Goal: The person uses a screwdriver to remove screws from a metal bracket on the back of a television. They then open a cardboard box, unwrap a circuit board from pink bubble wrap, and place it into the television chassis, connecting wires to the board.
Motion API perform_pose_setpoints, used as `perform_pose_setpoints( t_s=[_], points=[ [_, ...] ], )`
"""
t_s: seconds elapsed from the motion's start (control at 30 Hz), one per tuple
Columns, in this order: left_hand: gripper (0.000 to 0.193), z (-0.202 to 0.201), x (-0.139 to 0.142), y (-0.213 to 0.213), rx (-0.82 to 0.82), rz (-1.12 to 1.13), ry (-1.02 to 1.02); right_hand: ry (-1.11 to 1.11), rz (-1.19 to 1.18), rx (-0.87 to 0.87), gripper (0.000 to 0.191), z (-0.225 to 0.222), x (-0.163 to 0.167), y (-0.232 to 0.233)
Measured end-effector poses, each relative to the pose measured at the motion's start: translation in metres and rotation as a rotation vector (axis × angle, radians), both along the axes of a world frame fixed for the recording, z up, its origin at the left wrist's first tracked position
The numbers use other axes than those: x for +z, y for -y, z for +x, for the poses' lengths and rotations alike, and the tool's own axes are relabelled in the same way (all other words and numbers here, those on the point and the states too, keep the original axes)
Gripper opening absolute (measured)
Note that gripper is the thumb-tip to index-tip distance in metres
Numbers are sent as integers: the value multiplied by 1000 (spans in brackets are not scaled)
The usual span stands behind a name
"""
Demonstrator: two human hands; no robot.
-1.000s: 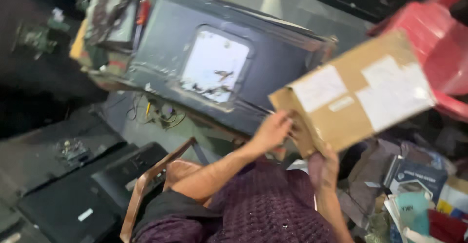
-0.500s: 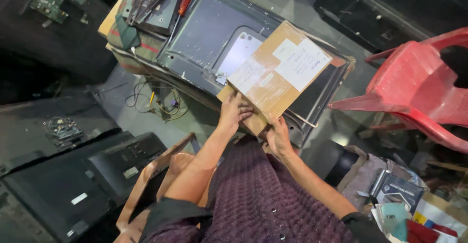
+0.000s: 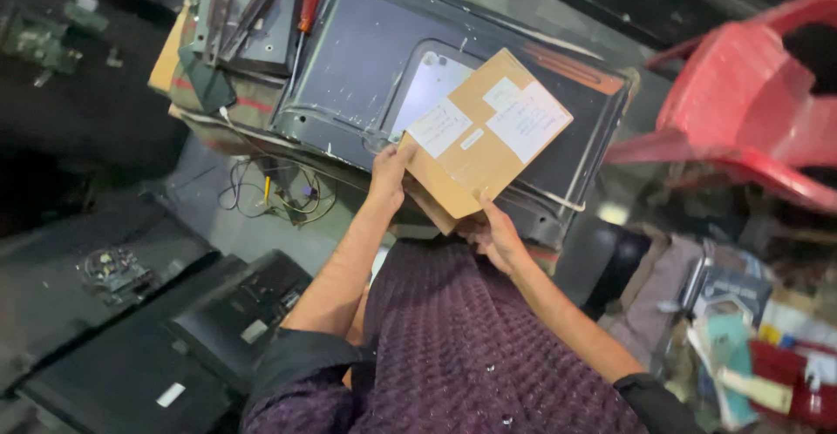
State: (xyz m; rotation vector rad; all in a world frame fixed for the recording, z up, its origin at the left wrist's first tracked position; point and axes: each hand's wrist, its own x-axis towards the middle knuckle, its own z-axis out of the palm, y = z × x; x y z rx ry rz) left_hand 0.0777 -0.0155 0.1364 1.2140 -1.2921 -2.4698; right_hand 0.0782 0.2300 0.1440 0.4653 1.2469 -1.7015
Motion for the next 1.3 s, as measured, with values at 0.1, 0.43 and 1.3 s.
perform_pose_setpoints(
  t_s=[0.1, 0.43, 1.3],
  points=[
    [14, -1, -5, 22, 9, 128, 57, -321, 203, -84, 60, 15, 29, 29],
    [13, -14, -5, 49, -133, 236, -27, -1621, 1050, 406, 49, 19, 77, 111],
    [43, -43, 54, 44, -612, -541, -169, -1377, 866, 100, 30, -56, 125, 115]
  ],
)
